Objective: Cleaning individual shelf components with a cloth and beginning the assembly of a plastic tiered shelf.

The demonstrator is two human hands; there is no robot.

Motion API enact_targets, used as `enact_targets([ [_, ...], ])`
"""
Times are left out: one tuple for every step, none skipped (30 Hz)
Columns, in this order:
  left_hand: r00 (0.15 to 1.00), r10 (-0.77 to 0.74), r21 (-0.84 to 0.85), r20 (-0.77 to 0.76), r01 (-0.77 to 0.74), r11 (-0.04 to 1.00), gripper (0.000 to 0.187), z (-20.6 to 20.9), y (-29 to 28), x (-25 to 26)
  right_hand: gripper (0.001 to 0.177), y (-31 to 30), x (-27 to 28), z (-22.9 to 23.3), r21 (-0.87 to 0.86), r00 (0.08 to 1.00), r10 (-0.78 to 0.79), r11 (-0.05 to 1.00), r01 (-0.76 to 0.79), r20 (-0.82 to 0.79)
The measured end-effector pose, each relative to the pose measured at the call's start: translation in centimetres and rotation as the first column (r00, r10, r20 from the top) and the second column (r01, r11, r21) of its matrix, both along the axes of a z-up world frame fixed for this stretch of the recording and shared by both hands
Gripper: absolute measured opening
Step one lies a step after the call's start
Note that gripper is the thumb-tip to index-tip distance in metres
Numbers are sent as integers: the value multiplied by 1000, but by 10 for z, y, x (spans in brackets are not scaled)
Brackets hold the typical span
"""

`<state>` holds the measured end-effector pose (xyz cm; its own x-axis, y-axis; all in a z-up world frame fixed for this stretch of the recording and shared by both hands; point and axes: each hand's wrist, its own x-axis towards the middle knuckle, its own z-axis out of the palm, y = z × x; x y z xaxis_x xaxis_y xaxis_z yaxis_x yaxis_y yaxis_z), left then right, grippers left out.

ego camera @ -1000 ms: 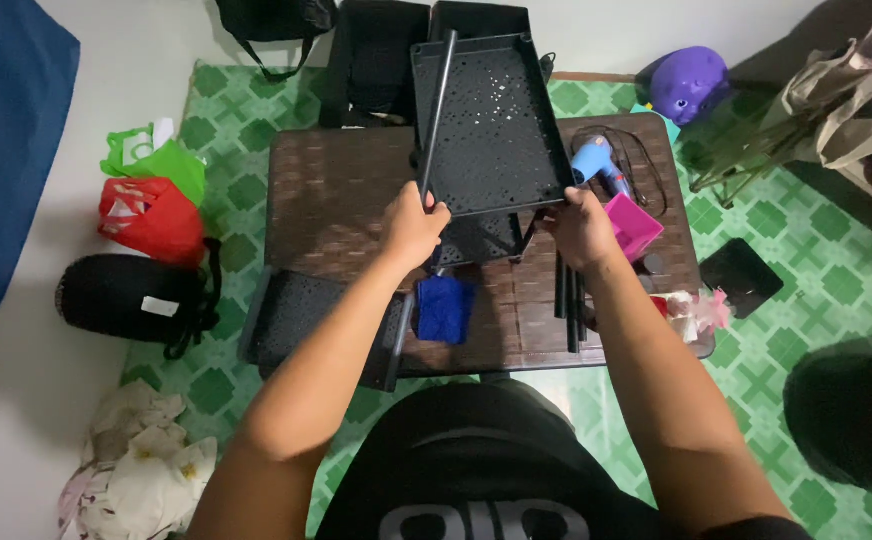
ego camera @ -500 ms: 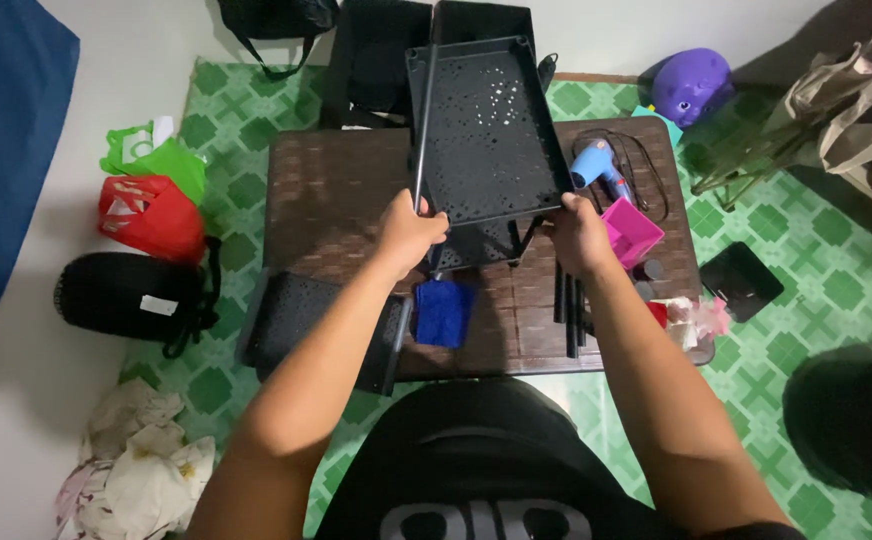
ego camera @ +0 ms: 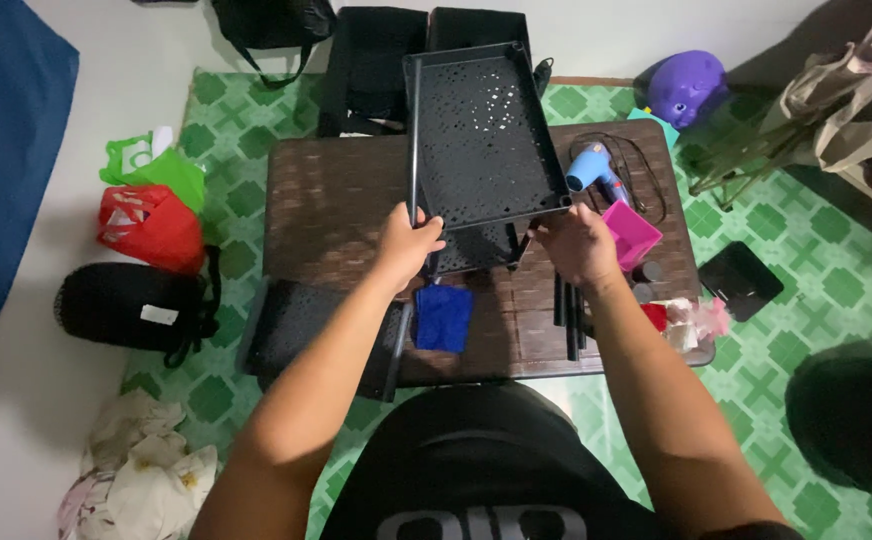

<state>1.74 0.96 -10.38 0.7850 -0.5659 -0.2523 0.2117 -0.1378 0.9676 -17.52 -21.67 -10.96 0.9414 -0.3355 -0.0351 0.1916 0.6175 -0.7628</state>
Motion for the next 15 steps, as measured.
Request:
enact_targets([
  [1000, -5, -1, -1, 5, 1000, 27, -2, 0, 0, 56, -1, 1, -4, -1, 1000, -5, 1000, 5, -1],
  [998, -15, -59, -54, 12, 998, 26, -4, 1, 0, 61, 0, 2, -8, -10, 1000, -10, 1000, 10, 1],
  [994, -28, -117, -106, 16, 993, 24, -6, 2, 0, 66, 0, 4, -13, -20, 1000, -15, 1000, 15, 4],
  [994, -33, -116, -107, 21, 993, 24, -7, 3, 1, 66, -1, 6, -16, -20, 1000, -20, 1000, 20, 3],
  [990, -39, -162, -133, 17, 987, 23, -8, 4, 2, 71, -1, 8, -19, -24, 999, -39, 999, 39, -13],
  [986, -45, -207, -159, 12, 978, 23, -9, 5, 3, 76, -1, 10, -23, -29, 998, -57, 998, 57, -29],
  [986, -50, -207, -160, 16, 978, 23, -11, 5, 4, 76, -6, 9, -35, -29, 998, -61, 998, 61, -30],
  [985, -45, -218, -168, 7, 976, 23, -12, 6, 6, 77, -10, 9, -47, 1, 997, -67, 998, 68, -24],
  [983, -41, -230, -176, -1, 973, 24, -14, 7, 8, 79, -13, 9, -60, 31, 997, -74, 997, 74, -18],
  [984, -40, -230, -174, -1, 973, 24, -14, 8, 9, 79, -8, 10, -49, 32, 997, -73, 997, 74, -16],
  [984, -29, -231, -178, -13, 973, 24, -13, 9, 11, 77, -2, 11, -39, 37, 998, -60, 998, 59, 8],
  [983, -18, -233, -184, -26, 972, 24, -13, 9, 12, 76, 3, 11, -28, 42, 998, -47, 998, 46, 29],
  [983, -19, -233, -183, -25, 972, 24, -13, 9, 14, 76, 7, 14, -20, 43, 998, -48, 998, 47, 30],
  [984, -19, -248, -178, -26, 968, 24, -15, 9, 15, 73, 11, 15, -13, 16, 998, -48, 999, 47, 35],
  [985, -18, -264, -172, -28, 964, 24, -16, 10, 16, 69, 16, 16, -6, -10, 998, -47, 999, 47, 40],
])
